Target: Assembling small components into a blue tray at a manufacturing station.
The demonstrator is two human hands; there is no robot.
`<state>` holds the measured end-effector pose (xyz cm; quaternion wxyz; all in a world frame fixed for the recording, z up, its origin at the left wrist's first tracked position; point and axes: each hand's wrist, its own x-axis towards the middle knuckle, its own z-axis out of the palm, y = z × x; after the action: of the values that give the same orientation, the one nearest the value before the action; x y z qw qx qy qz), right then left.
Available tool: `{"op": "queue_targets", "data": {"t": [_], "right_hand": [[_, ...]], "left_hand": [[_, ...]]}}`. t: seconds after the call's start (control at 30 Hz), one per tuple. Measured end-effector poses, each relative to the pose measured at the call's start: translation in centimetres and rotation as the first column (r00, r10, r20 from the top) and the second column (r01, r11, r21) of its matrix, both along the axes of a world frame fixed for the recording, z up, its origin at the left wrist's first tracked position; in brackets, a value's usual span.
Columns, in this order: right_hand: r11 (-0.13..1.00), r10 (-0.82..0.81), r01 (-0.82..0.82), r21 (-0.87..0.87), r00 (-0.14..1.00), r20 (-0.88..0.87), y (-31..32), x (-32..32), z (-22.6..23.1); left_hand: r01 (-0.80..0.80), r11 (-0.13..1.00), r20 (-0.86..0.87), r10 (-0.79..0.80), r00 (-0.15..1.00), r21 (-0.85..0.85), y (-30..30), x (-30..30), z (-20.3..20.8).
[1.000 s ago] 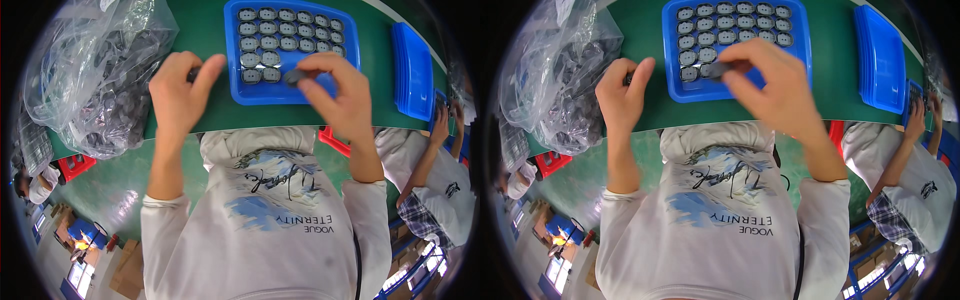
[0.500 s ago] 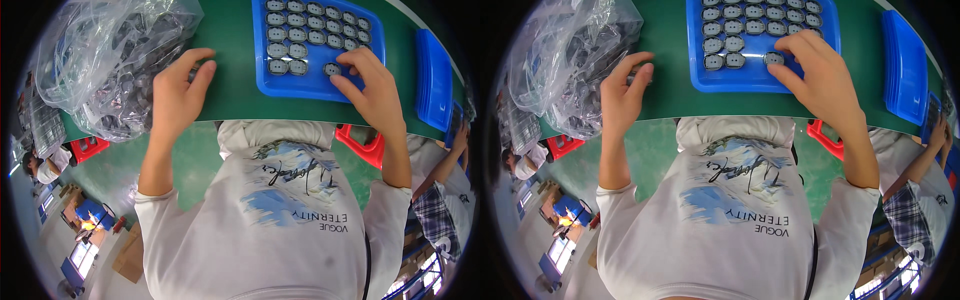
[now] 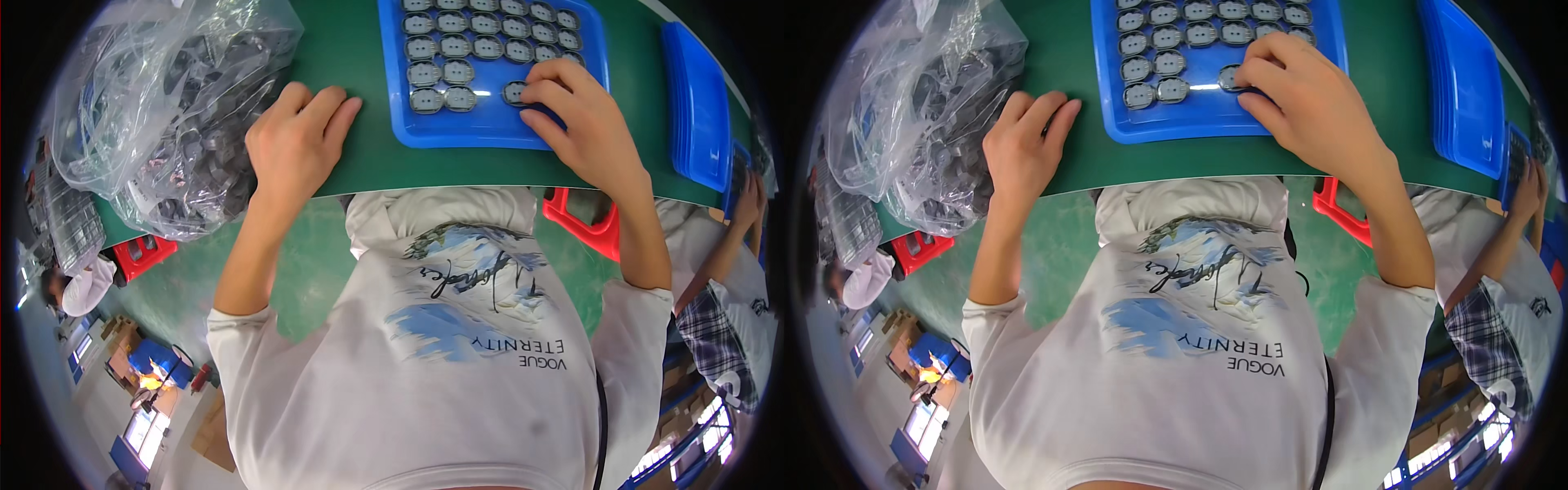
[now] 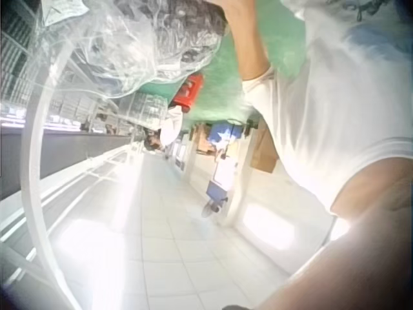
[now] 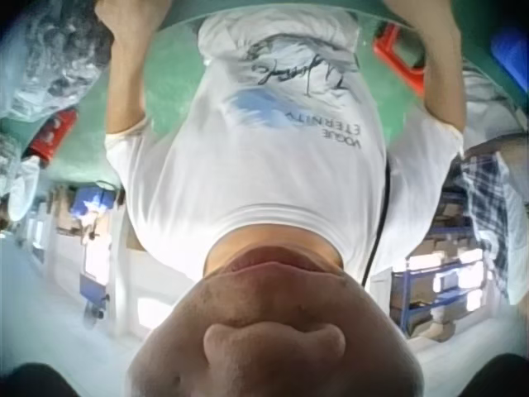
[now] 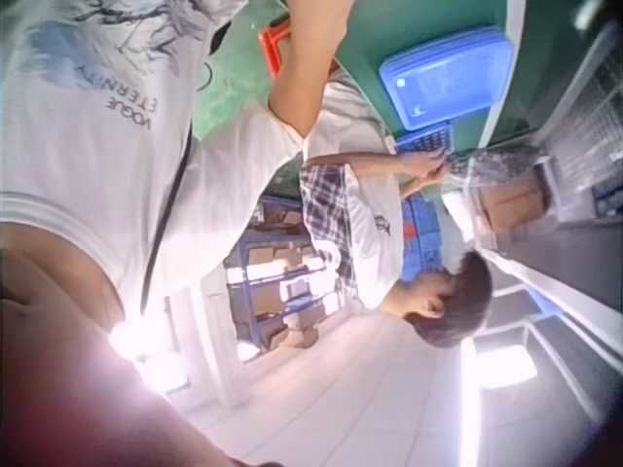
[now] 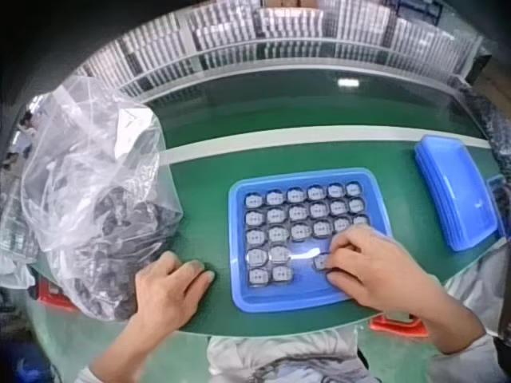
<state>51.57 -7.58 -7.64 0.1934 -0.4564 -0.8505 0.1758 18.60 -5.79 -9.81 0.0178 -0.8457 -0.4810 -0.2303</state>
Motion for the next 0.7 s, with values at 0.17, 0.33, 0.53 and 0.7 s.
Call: {"op": "queue_targets", "data": {"t": [0.17,0.33,0.53,0.7], "right_hand": [[0.998,0.04,-0.039,0.05,0.999,-0.011,0.8,-0.7,-0.5],[0.989,0.051,-0.045,0.141,0.998,-0.037,1.5,-2.1,-0.8],[0.978,0.08,-0.076,0.195,0.997,-0.008,2.2,-2.3,-0.7],[0.979,0.123,-0.126,0.163,0.992,0.031,2.7,-2.4,0.2]], "left_hand": [[-0.028,0.999,-0.03,0.028,0.999,0.024,-1.4,-1.0,-0.1],[0.011,0.998,0.089,-0.007,0.996,-0.054,-2.8,-2.3,-1.1],[-0.033,0.986,0.196,0.065,0.979,-0.162,-3.5,-2.8,-0.2],[0.014,0.989,0.208,0.016,0.978,-0.145,-3.3,-2.8,0.1]]}}
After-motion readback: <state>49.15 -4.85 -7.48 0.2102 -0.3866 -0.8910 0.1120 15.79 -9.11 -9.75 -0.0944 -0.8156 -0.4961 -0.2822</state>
